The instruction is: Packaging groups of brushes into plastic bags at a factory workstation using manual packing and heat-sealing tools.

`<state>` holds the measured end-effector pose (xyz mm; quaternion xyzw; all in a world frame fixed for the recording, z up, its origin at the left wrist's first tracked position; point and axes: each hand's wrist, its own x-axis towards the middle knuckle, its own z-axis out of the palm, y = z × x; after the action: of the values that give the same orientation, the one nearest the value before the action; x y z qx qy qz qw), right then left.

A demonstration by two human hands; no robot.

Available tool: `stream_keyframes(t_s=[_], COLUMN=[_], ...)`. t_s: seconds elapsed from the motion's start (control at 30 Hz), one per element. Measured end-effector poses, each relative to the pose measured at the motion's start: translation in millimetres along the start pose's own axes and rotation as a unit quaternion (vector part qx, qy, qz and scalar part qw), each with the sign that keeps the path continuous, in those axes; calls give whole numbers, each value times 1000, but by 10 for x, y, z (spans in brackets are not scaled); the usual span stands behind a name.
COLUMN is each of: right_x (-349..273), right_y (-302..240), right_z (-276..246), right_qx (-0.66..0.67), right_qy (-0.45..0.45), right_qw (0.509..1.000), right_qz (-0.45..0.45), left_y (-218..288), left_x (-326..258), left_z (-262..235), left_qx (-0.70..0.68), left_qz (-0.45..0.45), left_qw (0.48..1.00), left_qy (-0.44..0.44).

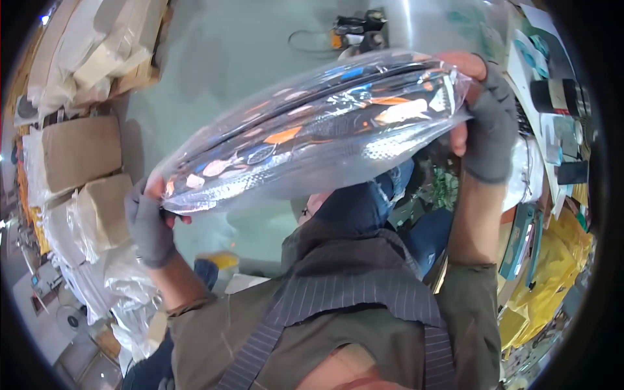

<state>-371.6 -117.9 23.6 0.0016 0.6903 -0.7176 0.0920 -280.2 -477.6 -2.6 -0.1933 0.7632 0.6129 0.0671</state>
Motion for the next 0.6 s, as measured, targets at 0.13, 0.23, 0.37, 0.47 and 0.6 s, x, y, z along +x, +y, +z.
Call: stream_keyframes(t_s=[0.13, 0.23, 0.37, 0.47, 0.6], right_x=[510, 839, 649, 747, 813], right_y=[2068, 2476, 1828, 1827, 2386], right_z=[92, 294, 487, 369, 388], right_qx=[159, 80, 206, 148, -25], right_qy=[-58, 66, 6, -54, -8], right_qw=[970, 925, 923, 950, 938], right_qz=[175, 366, 325, 270, 345], left_y=[-1707, -2097, -1712, -1536, -1096], left_x=[363, 608, 53, 156, 702], left_z=[801, 472, 94, 213, 1744], left_qx=[-206, -113, -114, 270, 393], left_qz=[26, -146, -153, 134, 318], left_qw=[947, 976, 974, 926, 861], left_qy=[245, 118, 122, 227, 59])
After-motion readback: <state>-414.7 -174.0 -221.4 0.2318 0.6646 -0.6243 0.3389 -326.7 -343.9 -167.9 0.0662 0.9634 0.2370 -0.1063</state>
